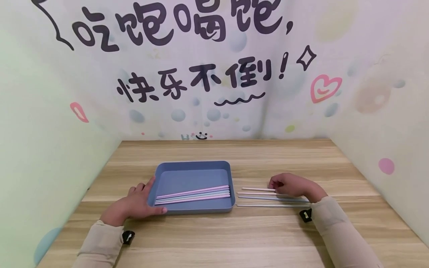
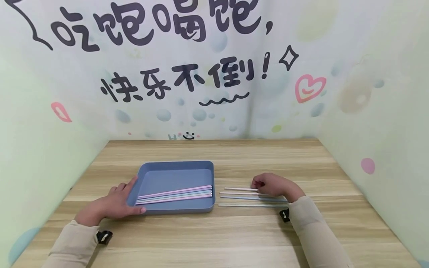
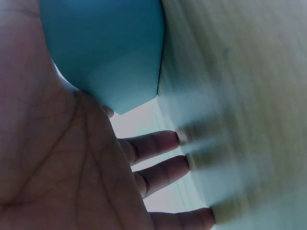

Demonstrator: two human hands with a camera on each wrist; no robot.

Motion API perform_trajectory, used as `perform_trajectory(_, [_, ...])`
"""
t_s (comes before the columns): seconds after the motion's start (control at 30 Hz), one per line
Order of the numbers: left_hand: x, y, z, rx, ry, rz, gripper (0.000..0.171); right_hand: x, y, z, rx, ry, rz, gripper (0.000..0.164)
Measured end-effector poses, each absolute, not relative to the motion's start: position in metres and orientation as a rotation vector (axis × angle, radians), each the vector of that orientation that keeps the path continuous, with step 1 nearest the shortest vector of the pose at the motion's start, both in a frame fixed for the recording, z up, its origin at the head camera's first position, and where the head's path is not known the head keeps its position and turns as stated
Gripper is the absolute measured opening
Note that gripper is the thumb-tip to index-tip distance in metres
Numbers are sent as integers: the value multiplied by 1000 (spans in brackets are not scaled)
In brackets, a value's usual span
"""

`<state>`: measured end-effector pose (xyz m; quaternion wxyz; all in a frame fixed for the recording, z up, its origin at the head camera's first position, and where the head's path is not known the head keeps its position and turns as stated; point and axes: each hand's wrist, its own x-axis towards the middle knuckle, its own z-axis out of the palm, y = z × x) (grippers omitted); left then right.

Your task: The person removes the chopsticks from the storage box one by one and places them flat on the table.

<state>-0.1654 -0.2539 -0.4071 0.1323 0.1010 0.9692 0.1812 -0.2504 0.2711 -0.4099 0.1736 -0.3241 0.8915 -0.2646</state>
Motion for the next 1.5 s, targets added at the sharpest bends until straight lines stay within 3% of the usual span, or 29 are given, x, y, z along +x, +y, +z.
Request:
perform_trajectory(0.4, [-163, -256, -407, 292, 2818, 511, 125, -252, 268, -412, -916, 2530, -731, 21])
perform_trajectory(0.77, [-164, -256, -408, 287, 2820, 507, 126, -255, 262, -405, -947, 2598, -720, 14])
perform_trajectory(1.5, [-165, -254, -406, 302, 2817, 527, 125, -274, 132, -361, -1114, 2568, -753, 11])
